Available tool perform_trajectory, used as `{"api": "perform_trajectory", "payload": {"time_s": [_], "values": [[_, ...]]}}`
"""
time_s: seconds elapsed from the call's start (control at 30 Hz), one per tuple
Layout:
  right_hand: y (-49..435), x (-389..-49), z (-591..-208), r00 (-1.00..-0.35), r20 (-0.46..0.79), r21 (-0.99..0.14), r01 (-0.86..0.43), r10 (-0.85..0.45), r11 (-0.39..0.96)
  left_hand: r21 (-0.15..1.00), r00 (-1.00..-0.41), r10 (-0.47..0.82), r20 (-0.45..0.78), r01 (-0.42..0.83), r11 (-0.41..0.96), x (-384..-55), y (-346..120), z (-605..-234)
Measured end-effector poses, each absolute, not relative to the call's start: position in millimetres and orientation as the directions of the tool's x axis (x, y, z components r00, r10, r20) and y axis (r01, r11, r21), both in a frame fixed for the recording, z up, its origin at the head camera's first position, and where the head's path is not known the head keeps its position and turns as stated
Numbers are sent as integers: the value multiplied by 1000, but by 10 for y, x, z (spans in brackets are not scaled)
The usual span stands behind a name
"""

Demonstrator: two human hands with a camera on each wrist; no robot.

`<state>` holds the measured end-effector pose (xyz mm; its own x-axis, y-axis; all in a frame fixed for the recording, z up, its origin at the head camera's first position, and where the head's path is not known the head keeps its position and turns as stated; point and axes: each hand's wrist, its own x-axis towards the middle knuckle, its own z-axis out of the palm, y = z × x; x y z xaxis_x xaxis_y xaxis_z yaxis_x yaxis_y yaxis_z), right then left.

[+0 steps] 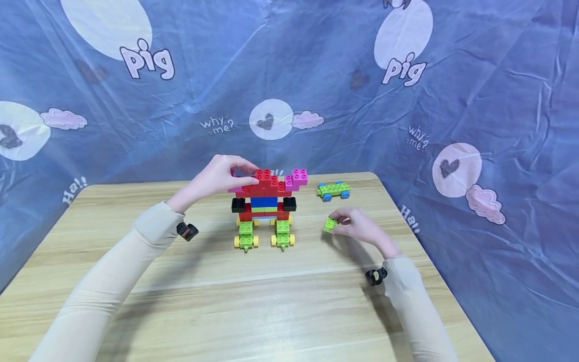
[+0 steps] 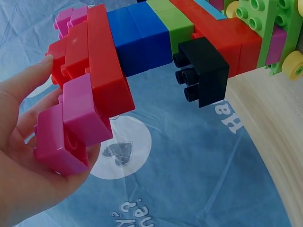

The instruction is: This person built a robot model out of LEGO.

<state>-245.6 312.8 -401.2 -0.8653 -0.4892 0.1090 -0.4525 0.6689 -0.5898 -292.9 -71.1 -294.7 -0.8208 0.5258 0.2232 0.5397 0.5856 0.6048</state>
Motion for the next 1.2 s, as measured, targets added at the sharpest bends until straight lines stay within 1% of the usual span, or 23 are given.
{"api": "perform_trajectory", "payload": {"time_s": [0.17,0.43,0.7,0.97,1.2], "values": [[3079,-2488,-3833,-861,158,-567,-480,-484,669,603,-820,522,235,545,583,-2926,-708,-2961],[2993,-2499,-3535,-849,234,-484,-525,-474,700,609,-810,530,252,558,564,-2918,-712,-2967],[2924,-2521,-3210,-782,354,-388,-622,-513,680,594,-804,536,258,569,568,-2918,-711,-2961],[2880,-2579,-2938,-743,408,-353,-664,-531,659,594,-808,530,256,564,574,-2917,-711,-2947],[2803,-2590,-2753,-724,429,-332,-682,-540,652,595,-811,526,256,561,575,-2910,-715,-2966]]}}
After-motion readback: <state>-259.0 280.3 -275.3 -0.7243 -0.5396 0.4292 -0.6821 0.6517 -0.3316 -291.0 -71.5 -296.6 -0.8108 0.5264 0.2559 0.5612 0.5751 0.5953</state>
